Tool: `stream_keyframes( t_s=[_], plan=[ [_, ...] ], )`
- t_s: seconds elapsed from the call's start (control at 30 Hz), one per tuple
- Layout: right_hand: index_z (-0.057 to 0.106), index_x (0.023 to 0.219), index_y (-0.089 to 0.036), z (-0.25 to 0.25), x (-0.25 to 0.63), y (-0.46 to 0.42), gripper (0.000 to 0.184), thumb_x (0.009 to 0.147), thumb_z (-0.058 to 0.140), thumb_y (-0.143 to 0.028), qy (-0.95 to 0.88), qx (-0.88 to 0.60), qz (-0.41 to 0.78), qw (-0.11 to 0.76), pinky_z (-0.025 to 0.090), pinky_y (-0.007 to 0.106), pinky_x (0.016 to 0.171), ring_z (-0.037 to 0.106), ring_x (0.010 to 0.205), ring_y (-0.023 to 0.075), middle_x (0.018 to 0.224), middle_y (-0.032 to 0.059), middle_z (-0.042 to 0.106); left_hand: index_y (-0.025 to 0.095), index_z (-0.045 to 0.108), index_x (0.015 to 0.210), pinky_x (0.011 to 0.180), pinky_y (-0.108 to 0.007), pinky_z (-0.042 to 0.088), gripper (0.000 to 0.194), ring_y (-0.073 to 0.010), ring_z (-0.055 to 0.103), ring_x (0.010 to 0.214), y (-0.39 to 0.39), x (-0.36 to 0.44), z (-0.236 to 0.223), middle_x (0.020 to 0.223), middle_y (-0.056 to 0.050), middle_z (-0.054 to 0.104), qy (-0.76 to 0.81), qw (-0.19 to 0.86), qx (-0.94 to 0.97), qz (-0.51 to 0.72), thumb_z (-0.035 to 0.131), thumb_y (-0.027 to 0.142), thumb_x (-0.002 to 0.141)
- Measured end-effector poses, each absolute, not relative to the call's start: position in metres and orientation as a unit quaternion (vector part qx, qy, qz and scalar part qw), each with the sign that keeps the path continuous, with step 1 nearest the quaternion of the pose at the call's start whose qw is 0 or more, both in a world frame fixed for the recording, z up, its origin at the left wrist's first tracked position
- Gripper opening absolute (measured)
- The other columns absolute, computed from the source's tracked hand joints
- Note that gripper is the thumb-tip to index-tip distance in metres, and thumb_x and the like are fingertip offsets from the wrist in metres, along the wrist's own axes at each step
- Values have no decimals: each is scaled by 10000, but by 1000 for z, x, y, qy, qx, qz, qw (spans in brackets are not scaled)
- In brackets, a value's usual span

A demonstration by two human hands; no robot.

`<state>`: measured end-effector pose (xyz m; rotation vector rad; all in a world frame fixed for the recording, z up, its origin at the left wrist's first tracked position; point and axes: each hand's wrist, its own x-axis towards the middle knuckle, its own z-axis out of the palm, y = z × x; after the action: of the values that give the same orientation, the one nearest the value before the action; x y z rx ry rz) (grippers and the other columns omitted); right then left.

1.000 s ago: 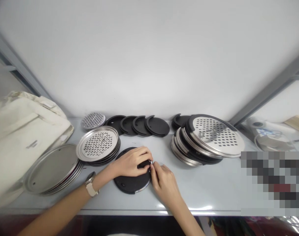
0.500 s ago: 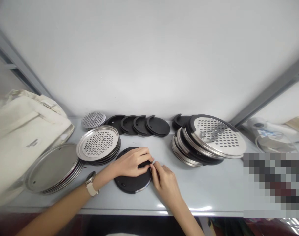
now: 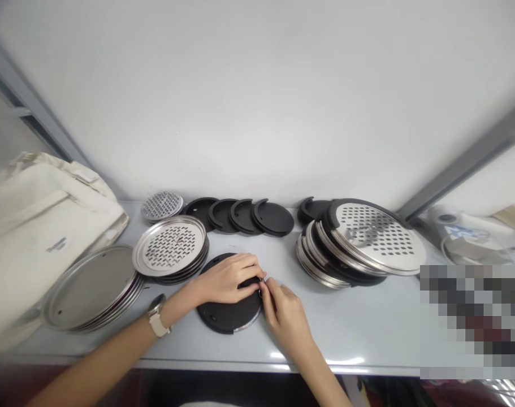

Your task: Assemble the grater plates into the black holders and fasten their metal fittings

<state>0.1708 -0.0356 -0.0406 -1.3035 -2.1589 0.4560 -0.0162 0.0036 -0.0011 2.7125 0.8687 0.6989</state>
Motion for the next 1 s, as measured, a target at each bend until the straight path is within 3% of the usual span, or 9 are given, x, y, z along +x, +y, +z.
stream_keyframes(
  t_s=[0.53, 1.0],
  plan=[
    [416, 753, -219, -40, 172, -37, 237, 967, 343, -289, -811, -482, 171, 285, 329, 242, 534, 461, 547, 142, 594, -20, 454, 164, 550, 1052, 902, -342, 423, 187, -203, 554, 966, 3, -16, 2, 1005, -72, 614, 292, 154, 908, 257, 511, 179, 870],
    [439, 751, -214, -41, 172, -36, 237, 961, 353, -286, -817, -479, 154, 282, 336, 239, 517, 470, 541, 142, 583, -13, 485, 173, 544, 1027, 905, -305, 425, 181, -177, 557, 954, 4, -16, 1, 988, -48, 612, 290, 211, 892, 276, 563, 158, 847]
  ],
)
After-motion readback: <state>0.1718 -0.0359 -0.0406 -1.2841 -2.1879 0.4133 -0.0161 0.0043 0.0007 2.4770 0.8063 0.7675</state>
